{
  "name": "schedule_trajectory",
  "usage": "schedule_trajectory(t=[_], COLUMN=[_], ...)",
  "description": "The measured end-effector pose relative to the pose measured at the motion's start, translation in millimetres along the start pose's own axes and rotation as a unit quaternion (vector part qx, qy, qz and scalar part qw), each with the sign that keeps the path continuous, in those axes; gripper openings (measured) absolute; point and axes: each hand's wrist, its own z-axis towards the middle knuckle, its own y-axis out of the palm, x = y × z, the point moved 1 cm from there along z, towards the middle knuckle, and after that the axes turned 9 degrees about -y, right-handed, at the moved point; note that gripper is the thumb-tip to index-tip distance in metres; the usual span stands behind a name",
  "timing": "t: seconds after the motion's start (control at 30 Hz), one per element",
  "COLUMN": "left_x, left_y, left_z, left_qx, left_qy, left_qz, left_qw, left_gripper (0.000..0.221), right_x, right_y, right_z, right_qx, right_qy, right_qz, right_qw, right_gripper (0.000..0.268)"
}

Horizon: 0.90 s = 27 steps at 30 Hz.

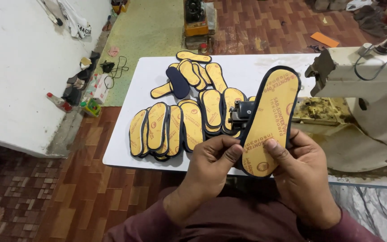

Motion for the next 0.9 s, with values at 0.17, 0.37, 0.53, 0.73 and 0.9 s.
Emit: schedule_trajectory(t=[0.17,0.37,0.53,0.73,0.9], left_x=[10,51,53,48,50], left_y=[-3,-1,-4,-7,-8], left_z=[2,13,21,19,12], left_qx=[-0.078,-0.035,0.034,0.019,0.005], left_qy=[-0.014,-0.051,-0.028,-0.01,0.011], left_qz=[-0.046,0.003,-0.136,-0.118,-0.018], left_qw=[0.996,0.998,0.99,0.993,1.0], left_gripper=[0.027,0.036,0.038,0.041,0.041], right_x=[3,17,30,40,48], right_y=[-7,-18,-25,-31,-39], right_z=[5,-1,-5,1,4], right_qx=[-0.013,-0.092,-0.056,-0.069,-0.064], right_qy=[0.009,-0.057,-0.111,0.071,0.051], right_qz=[-0.067,-0.221,-0.144,0.05,0.059], right_qw=[0.998,0.969,0.982,0.994,0.995], right_gripper=[0.029,0.029,0.019,0.018,0.026])
